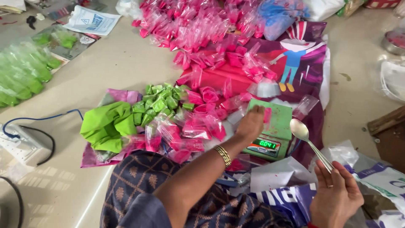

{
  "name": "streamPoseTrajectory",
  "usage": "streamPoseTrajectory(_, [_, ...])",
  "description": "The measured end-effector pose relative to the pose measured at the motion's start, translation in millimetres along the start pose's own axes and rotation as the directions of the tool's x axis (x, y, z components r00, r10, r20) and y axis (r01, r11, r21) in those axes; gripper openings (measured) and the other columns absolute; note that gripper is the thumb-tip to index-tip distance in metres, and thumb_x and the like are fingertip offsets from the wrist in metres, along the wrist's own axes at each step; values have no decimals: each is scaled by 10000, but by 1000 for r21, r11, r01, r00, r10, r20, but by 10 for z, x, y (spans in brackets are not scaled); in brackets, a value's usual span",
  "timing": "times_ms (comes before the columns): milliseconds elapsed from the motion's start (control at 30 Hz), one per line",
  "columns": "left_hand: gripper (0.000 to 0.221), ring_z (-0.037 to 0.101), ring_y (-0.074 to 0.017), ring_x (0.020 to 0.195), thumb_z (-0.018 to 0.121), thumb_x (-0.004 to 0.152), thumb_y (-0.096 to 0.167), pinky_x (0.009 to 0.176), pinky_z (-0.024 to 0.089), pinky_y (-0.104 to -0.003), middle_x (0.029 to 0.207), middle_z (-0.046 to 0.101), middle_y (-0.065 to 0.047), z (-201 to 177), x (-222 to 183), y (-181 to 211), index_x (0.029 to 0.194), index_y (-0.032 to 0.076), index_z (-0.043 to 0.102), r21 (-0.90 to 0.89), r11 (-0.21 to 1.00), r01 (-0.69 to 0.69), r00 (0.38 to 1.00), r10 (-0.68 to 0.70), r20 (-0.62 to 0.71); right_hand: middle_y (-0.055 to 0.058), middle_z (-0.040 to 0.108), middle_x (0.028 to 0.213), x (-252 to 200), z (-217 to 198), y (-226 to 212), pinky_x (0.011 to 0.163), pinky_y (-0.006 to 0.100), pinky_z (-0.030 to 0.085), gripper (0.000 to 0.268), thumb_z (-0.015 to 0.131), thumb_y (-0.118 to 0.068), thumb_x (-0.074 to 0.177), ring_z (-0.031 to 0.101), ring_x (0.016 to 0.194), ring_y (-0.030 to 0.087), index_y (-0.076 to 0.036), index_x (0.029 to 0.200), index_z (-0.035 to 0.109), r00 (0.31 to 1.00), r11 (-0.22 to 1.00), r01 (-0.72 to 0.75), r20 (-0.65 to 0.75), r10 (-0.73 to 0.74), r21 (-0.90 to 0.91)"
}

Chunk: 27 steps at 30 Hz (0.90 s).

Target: The person weighs small pink packets on a digital scale and organizes them.

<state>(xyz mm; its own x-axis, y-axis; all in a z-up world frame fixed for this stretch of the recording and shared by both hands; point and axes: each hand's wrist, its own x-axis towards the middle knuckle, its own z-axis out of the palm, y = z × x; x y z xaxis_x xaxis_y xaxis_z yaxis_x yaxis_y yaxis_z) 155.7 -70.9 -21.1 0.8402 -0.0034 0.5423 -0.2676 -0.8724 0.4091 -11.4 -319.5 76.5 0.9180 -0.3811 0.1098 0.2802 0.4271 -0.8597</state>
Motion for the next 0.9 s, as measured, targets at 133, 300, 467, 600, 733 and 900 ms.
streamPoseTrajectory(133, [202,693,-447,940,598,842,52,823,573,-539,1035,689,-259,-922,547,-318,1037,10,628,-160,976,150,985,-135,105,229,668,1156,-20,37,82,974,439,640,130,529,79,1115,741,1064,367,149,1203,594,1000,999,23,14,-23,-43])
streamPoseTrajectory(300, [150,747,-365,867,523,854,82,779,585,-496,912,730,-215,-1707,1018,-1489,917,66,657,-163,933,320,920,-265,288,269,652,1169,27,-36,254,988,508,639,111,502,102,1115,720,1096,436,157,1189,565,998,989,57,36,-52,-134])
streamPoseTrajectory(467, [191,701,-420,987,545,918,108,843,570,-515,1054,707,-243,-1839,1331,-3297,1038,45,681,285,947,147,977,-184,108,331,617,1185,377,-609,717,1062,562,574,112,474,49,1181,667,1164,466,139,1216,531,990,987,1,138,21,-159])
streamPoseTrajectory(600, [214,692,-391,1047,553,886,26,917,580,-456,1108,697,-248,-2075,1311,-3851,1062,24,676,418,890,184,980,-197,-13,353,589,1258,538,-916,1011,1079,573,530,232,395,9,1171,615,1244,479,137,1335,499,972,966,-57,209,112,-254])
streamPoseTrajectory(733, [204,677,-398,1088,564,898,9,887,583,-476,1198,663,-245,-1943,1117,-4028,1080,-7,653,447,834,324,940,-336,-54,350,586,1312,642,-965,1081,1080,555,524,298,358,-15,1155,603,1254,465,142,1381,470,966,928,-81,201,163,-364])
streamPoseTrajectory(900, [501,569,-383,1259,599,976,226,984,517,-582,1338,589,-196,-1587,1225,-3481,1451,128,473,469,766,441,813,-562,154,370,574,1310,607,-884,1115,1057,560,526,315,345,-23,1136,596,1249,468,162,1369,447,967,880,-147,120,223,-451])
